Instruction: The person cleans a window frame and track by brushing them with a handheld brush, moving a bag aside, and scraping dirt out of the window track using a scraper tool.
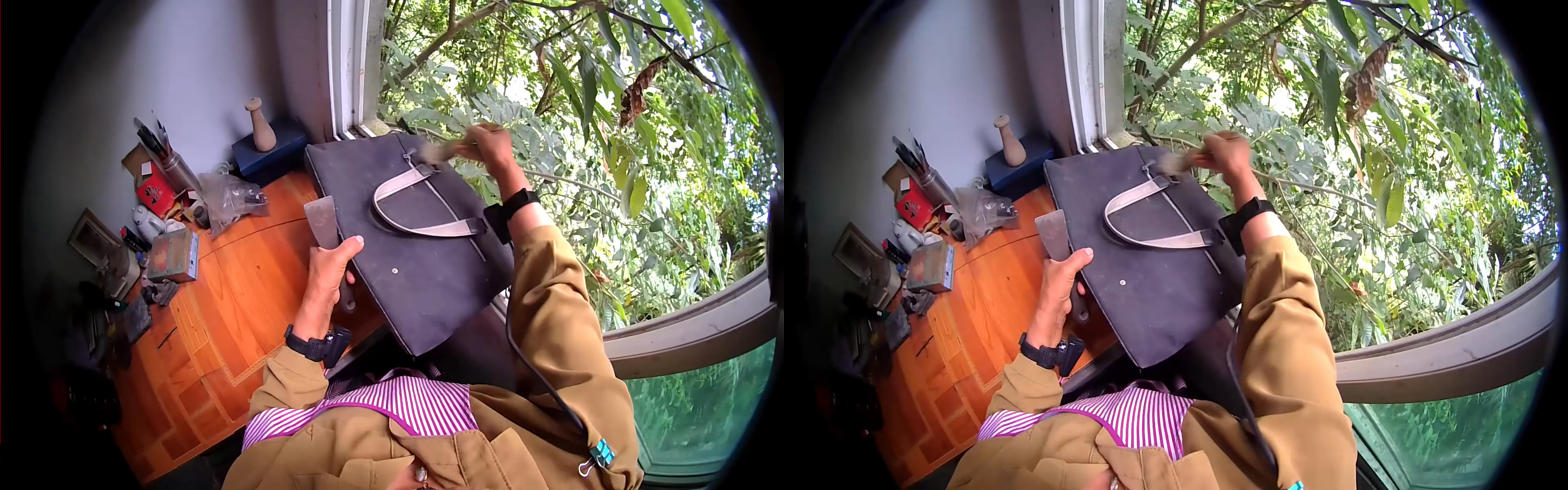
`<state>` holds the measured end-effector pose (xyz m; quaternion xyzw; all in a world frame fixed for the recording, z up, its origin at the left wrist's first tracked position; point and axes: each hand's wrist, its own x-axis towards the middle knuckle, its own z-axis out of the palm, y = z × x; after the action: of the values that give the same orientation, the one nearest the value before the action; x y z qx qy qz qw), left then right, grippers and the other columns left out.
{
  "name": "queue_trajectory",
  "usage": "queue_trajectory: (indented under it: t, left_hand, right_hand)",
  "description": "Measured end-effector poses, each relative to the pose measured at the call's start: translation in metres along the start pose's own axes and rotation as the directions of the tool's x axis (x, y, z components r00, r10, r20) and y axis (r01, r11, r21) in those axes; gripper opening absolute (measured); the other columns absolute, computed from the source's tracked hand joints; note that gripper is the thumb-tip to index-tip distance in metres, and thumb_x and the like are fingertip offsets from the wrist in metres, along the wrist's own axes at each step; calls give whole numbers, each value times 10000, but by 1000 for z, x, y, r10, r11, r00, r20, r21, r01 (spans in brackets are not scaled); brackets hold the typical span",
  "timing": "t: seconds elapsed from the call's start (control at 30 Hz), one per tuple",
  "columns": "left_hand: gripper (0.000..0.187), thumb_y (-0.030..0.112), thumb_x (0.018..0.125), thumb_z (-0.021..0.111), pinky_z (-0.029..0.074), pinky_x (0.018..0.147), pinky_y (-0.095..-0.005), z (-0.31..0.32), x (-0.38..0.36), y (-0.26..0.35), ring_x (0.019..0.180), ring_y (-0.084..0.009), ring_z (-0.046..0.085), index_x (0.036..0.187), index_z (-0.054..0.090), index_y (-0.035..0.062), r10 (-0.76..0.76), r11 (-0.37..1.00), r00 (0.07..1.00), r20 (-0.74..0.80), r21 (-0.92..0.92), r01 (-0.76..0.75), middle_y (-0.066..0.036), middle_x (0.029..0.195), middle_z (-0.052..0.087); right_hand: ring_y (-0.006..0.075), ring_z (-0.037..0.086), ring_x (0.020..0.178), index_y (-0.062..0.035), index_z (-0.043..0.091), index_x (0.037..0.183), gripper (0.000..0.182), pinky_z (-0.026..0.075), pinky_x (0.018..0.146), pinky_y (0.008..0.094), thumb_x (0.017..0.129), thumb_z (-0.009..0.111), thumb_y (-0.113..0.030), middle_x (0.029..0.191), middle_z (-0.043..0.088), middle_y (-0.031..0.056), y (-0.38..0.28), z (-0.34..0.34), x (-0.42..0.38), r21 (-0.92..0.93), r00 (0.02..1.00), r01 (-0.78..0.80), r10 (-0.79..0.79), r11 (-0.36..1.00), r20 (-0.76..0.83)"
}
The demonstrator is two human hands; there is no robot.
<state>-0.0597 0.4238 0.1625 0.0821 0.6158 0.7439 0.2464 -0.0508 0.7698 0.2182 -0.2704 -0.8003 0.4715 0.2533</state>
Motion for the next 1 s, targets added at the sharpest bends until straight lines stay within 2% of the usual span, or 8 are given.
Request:
queue_trajectory:
  t: [0.03, 0.1, 0.23, 0.33, 0.43, 0.7, 0.9, 1.0]
  left_hand:
    - [277, 230, 708, 682, 364, 391, -223, 1, 1, -2, 576, -96, 554, 893, 606, 37, -13, 1000, 1000, -13, 6, 13, -4, 754, 605]
    - [288, 234, 713, 683, 350, 368, -205, 0, 2, -5, 542, -86, 540, 916, 590, 51, -13, 1000, 1000, -28, -4, 13, 0, 746, 590]
    - [277, 226, 712, 682, 351, 367, -205, 0, 4, -10, 537, -85, 540, 908, 591, 53, -27, 999, 1000, -1, -19, 27, 1, 730, 586]
    - [271, 221, 712, 680, 349, 362, -206, 0, 1, -9, 532, -85, 540, 905, 589, 53, -11, 1000, 999, -36, -5, 11, 1, 720, 583]
    - [277, 228, 708, 684, 353, 369, -206, -1, 1, -13, 541, -84, 542, 905, 590, 57, -17, 1000, 999, -27, -24, 17, 3, 724, 584]
    - [264, 230, 711, 676, 365, 391, -221, -2, 5, -14, 566, -102, 553, 867, 612, 27, -14, 1000, 999, -43, 1, 14, -14, 738, 606]
    - [251, 223, 726, 668, 362, 402, -220, -1, 2, -11, 560, -101, 558, 870, 627, 22, 15, 1000, 999, -34, -5, -15, -18, 736, 614]
    - [249, 223, 729, 666, 361, 401, -219, 0, 4, -14, 559, -102, 560, 871, 626, 23, 7, 1000, 1000, -23, -18, -7, -17, 732, 615]
  right_hand:
    - [170, 651, 624, -4, 608, 694, 158, 522, 559, 290, 766, 596, -144, 634, 631, 138, 17, -9, 20, -544, 944, 82, -239, 835, -225]
    - [152, 641, 575, -25, 585, 605, 200, 495, 516, 313, 738, 597, -174, 552, 603, 132, 20, -20, 33, -445, 942, 126, -247, 887, -227]
    - [218, 652, 605, 28, 584, 821, 116, 560, 547, 293, 813, 572, -88, 727, 630, 118, -55, 21, 7, 481, 989, 7, -76, 877, 125]
    - [272, 651, 649, 9, 586, 813, 104, 558, 608, 348, 798, 591, -94, 772, 645, 145, -26, 42, 18, 511, 963, -166, 28, 844, 267]
    - [378, 606, 728, -47, 626, 762, 148, 479, 666, 444, 723, 606, -187, 768, 626, 194, 31, 0, 54, -747, 868, 218, -474, 628, -145]
    - [149, 590, 446, 27, 576, 708, 237, 466, 383, 229, 818, 558, -182, 643, 629, 129, -51, -64, -47, 208, 993, -82, 62, 975, 103]
    - [216, 640, 516, 55, 582, 858, 192, 546, 523, 315, 771, 527, -107, 664, 636, 161, -1, -116, -48, -617, 976, -201, 98, 761, -196]
    - [177, 604, 453, 48, 593, 778, 163, 535, 479, 310, 767, 537, -104, 612, 624, 119, -50, -112, -89, -141, 994, -100, 93, 985, -57]
